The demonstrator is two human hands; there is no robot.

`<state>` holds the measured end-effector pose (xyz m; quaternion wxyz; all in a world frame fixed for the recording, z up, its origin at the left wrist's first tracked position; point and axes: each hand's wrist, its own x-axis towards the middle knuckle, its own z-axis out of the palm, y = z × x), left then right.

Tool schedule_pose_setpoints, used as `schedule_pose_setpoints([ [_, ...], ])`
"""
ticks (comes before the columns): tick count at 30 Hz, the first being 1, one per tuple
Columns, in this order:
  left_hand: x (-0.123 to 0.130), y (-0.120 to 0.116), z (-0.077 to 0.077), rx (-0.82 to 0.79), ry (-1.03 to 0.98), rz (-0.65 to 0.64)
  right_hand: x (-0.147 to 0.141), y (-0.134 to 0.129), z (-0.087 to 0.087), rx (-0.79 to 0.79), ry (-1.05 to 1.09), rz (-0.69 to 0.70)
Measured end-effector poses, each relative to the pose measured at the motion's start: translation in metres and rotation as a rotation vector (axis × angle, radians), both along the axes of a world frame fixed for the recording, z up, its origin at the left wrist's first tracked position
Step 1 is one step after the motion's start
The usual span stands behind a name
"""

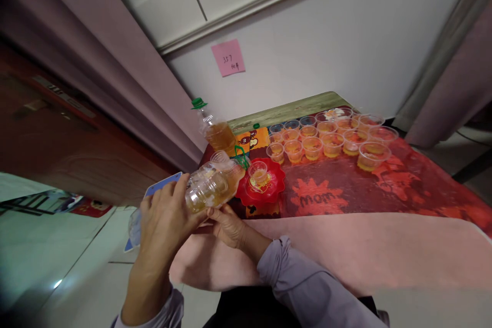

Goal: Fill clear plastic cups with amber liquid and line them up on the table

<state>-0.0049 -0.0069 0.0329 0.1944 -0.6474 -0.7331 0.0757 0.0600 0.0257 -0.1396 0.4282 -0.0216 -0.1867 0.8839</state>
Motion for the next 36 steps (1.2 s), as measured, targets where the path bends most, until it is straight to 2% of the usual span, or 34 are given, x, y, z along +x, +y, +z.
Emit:
schedule_pose_setpoints([
  [36, 0.0015, 0.0003, 0.0001, -0.001, 0.019, 0.011, -0.0006, -0.0007, -0.0026, 0.019, -0.004, -0.014],
])
